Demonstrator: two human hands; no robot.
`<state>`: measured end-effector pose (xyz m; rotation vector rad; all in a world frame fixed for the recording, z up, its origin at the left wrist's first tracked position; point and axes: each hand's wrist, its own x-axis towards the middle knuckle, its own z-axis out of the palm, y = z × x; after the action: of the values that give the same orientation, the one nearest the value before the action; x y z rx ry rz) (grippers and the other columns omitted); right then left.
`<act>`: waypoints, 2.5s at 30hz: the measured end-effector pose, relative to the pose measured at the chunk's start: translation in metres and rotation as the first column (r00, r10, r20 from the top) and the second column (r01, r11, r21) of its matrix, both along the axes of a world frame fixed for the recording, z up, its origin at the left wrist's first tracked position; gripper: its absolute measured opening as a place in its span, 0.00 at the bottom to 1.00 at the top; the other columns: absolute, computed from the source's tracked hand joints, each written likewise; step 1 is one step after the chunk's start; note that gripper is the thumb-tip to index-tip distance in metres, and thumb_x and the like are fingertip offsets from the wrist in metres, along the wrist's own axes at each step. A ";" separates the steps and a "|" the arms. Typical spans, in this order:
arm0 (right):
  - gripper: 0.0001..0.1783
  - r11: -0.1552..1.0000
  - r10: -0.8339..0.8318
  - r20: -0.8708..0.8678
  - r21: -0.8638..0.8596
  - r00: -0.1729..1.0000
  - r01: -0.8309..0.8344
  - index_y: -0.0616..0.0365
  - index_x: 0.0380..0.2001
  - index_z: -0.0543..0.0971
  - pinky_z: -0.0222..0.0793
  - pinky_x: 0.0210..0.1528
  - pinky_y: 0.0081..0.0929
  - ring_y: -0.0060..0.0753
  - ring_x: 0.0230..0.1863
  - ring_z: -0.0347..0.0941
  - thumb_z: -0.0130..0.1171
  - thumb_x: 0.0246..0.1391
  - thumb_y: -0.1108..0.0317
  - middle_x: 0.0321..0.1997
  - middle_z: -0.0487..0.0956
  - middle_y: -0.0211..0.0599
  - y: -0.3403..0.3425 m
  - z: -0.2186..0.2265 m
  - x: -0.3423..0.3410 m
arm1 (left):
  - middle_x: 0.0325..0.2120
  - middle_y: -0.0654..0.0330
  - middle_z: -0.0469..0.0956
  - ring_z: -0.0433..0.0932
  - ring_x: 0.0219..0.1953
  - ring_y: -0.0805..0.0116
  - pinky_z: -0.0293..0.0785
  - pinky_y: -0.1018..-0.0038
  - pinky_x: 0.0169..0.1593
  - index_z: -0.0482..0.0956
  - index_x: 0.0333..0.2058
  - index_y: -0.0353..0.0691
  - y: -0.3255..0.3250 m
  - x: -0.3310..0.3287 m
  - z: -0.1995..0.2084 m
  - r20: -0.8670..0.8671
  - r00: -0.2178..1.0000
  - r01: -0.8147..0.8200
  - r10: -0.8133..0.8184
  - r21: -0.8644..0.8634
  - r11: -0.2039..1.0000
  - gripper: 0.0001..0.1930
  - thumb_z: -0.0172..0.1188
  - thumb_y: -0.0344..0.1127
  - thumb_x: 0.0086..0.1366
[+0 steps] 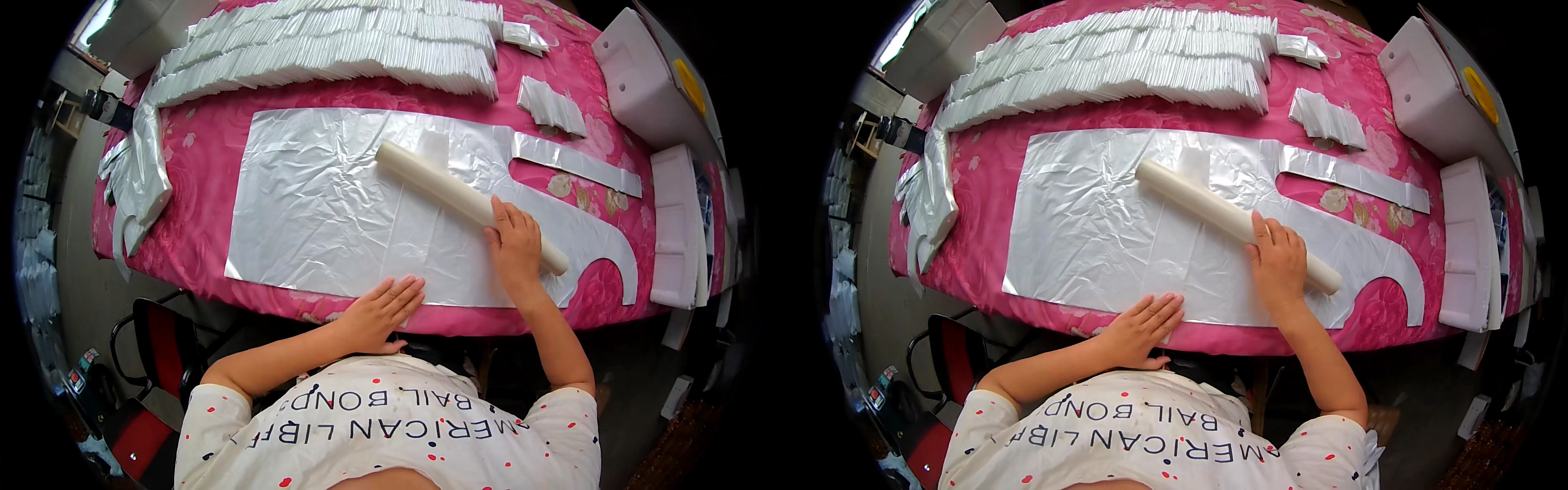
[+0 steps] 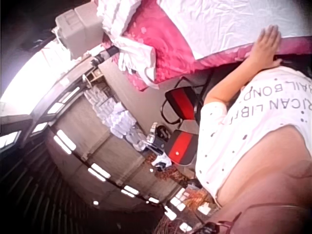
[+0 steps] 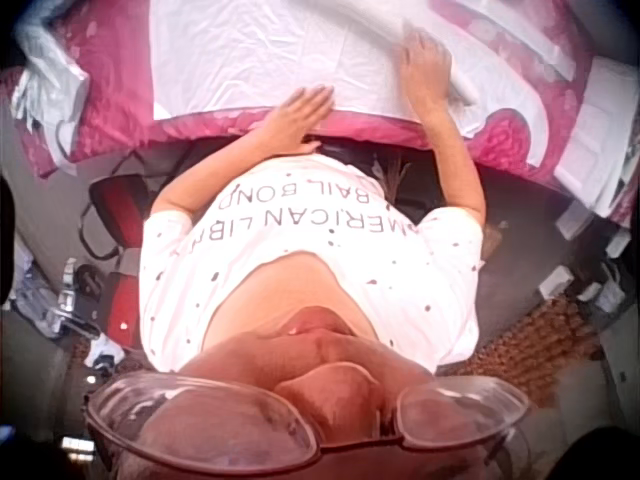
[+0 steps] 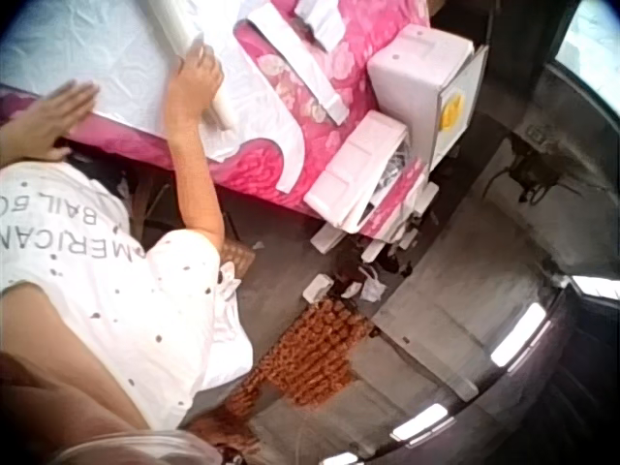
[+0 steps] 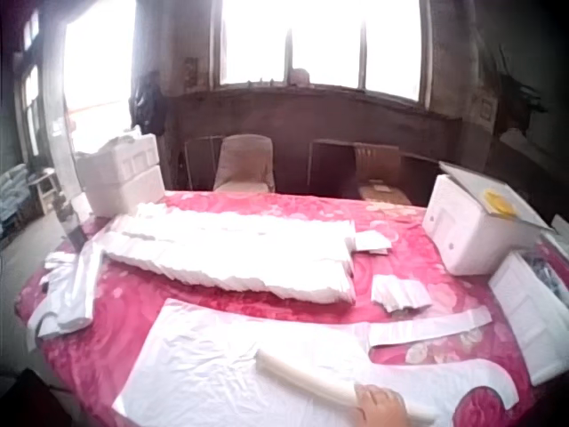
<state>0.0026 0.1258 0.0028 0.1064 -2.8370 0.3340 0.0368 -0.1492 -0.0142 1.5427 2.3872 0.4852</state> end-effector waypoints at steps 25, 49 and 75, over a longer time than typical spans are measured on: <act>0.26 0.950 0.253 -0.105 -0.159 0.962 -0.267 0.52 0.49 0.74 0.58 0.56 0.36 0.39 0.52 0.66 0.60 0.42 0.73 0.47 0.74 0.33 -0.024 -0.007 -0.101 | 0.61 0.50 0.56 0.52 0.65 0.56 0.49 0.60 0.64 0.60 0.58 0.34 0.001 0.019 -0.015 -0.280 0.960 0.020 -0.026 -0.024 1.000 0.27 0.44 0.35 0.59; 0.21 0.795 0.519 -0.096 -0.312 0.850 -0.521 0.58 0.40 0.77 0.70 0.47 0.31 0.40 0.46 0.71 0.56 0.36 0.80 0.44 0.75 0.38 -0.070 -0.016 0.018 | 0.54 0.49 0.65 0.64 0.58 0.53 0.57 0.59 0.60 0.61 0.56 0.31 -0.016 -0.052 0.026 0.002 0.998 -0.055 0.056 0.214 0.975 0.48 0.59 0.65 0.45; 0.13 0.747 0.122 0.627 -0.569 0.769 0.345 0.65 0.24 0.79 0.68 0.25 0.28 0.34 0.19 0.74 0.59 0.47 0.63 0.16 0.76 0.39 -0.073 0.008 -0.035 | 0.62 0.44 0.49 0.46 0.66 0.49 0.42 0.60 0.66 0.53 0.60 0.28 0.026 -0.044 -0.006 -0.034 0.922 -0.383 0.387 0.083 0.920 0.37 0.54 0.44 0.57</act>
<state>-0.0321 0.0526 0.0111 -0.4232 -3.0968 1.6023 -0.0075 -0.1235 -0.0203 1.1167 2.7515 0.6272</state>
